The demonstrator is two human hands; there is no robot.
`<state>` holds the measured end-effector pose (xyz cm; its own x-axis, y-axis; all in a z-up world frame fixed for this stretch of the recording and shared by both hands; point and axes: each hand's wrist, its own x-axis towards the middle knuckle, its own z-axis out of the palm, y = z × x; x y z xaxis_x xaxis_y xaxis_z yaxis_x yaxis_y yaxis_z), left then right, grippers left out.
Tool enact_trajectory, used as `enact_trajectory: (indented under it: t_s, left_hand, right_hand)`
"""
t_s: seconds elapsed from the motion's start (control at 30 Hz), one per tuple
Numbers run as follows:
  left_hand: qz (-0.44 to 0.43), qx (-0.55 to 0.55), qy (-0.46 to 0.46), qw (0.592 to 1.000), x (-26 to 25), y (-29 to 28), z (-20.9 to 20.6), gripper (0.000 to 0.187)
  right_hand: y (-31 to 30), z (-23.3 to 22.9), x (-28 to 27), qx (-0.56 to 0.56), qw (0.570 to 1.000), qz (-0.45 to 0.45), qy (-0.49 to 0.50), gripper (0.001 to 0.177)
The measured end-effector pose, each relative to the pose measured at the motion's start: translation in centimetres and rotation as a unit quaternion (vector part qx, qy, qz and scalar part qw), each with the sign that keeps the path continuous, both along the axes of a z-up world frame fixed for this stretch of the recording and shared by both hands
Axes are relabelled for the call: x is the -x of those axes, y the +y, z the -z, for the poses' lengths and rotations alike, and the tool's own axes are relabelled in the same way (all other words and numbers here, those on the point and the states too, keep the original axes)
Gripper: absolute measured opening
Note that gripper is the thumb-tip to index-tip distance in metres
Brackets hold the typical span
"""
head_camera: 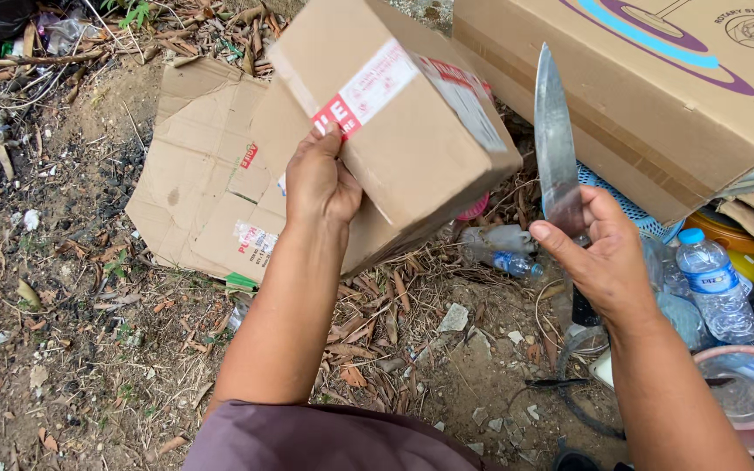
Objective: The person cuts open several cardboard boxes using a knife and flattens them, stacking the flattened cardboard pieces together.
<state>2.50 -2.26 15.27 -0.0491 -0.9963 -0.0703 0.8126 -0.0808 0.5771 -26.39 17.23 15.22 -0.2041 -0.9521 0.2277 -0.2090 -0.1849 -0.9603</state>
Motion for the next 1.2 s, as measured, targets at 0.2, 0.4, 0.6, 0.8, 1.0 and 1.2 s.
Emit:
enact_trajectory:
  t_s: [0.2,0.4,0.6,0.8,1.0,1.2]
  left_hand:
    - [-0.061,-0.071,0.094,0.991,3.9,1.4,2.0,0.022]
    - [0.018,0.000,-0.271,0.962,6.3,2.3,6.9,0.033]
    - [0.038,0.317,-0.674,0.666,3.4,4.0,3.9,0.067]
    - [0.033,0.325,-0.771,0.547,2.9,4.2,0.1,0.068]
    - [-0.003,0.357,-0.756,0.549,3.2,1.9,-1.2,0.058]
    - [-0.017,0.360,-0.755,0.548,3.0,2.1,-0.9,0.053]
  right_hand:
    - [-4.9,2.6,-3.9,0.021,1.000,0.007,-0.001,0.064]
    - [-8.2,6.0,-6.9,0.050,0.998,0.022,0.009,0.087]
    - [-9.0,6.6,-6.0,-0.007,0.999,0.017,-0.045,0.084]
    - [-9.4,4.6,-4.2,-0.048,0.988,0.025,0.148,0.058]
    - [-8.8,2.7,-2.1,-0.049,0.950,0.111,0.287,0.035]
    - [-8.9,2.6,-2.9,-0.022,0.928,0.128,0.349,0.027]
